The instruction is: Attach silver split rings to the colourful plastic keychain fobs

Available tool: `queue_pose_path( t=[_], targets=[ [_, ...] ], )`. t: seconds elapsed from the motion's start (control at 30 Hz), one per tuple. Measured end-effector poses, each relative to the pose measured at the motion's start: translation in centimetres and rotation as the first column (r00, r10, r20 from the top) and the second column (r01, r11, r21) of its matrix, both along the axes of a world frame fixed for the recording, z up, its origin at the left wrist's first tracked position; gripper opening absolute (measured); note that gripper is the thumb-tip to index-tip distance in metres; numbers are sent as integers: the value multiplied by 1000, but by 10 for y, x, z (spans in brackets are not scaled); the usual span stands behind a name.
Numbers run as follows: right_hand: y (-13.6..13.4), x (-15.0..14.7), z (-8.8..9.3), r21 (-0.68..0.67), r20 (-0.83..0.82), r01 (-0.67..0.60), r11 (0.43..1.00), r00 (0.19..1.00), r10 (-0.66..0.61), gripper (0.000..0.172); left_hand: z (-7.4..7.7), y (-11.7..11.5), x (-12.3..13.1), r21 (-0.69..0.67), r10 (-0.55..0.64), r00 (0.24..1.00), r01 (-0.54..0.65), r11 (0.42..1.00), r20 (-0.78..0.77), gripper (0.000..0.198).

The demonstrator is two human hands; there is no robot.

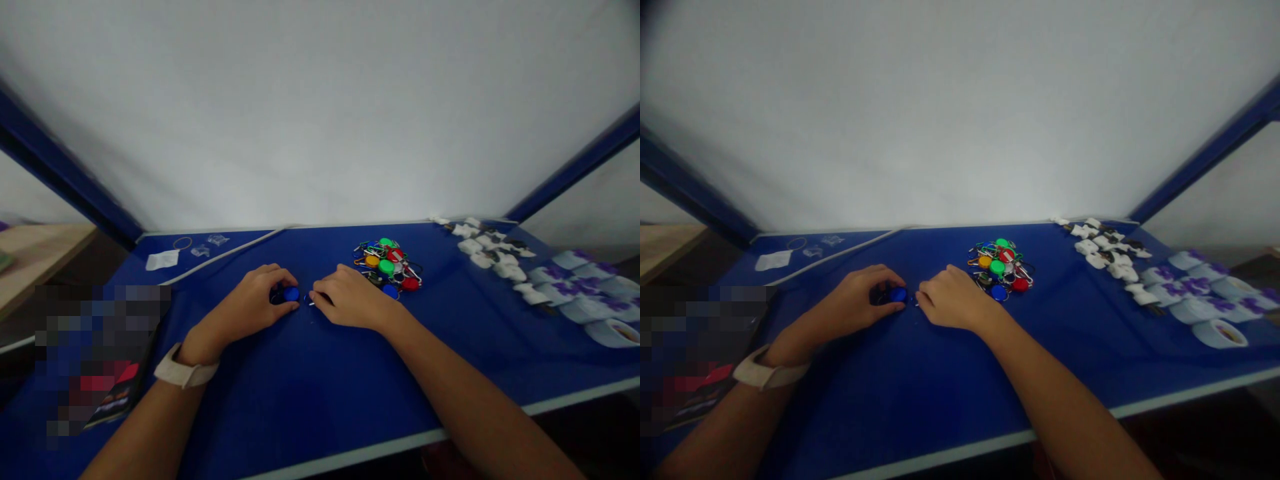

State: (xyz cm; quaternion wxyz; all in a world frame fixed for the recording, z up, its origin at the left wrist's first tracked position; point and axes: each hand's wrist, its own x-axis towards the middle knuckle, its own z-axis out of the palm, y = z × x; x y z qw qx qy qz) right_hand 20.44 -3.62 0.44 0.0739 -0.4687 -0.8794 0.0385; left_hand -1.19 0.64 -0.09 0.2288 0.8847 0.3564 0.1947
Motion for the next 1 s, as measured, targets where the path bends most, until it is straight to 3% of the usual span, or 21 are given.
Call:
queue_pose_path(
  t=[0.13,0.23,0.43,0.67,1.0],
  targets=[
    [-1,0,1,51,21,53,997,998,-54,38,7,-2,3,-54,85,988,-79,995,130,24],
    [0,1,1,91,-17,87,992,996,-85,39,14,-5,5,-201,165,943,-109,974,288,29],
    [3,0,-3,31,-340,152,988,931,-132,22,23,-8,7,-444,267,821,-18,896,505,38],
    [4,-6,-7,-200,-586,9,980,800,-127,22,24,-9,7,-513,289,776,52,857,561,38],
    [7,-2,-8,-204,-749,62,977,633,-197,18,17,-5,6,-549,327,796,8,836,509,38]
  ],
)
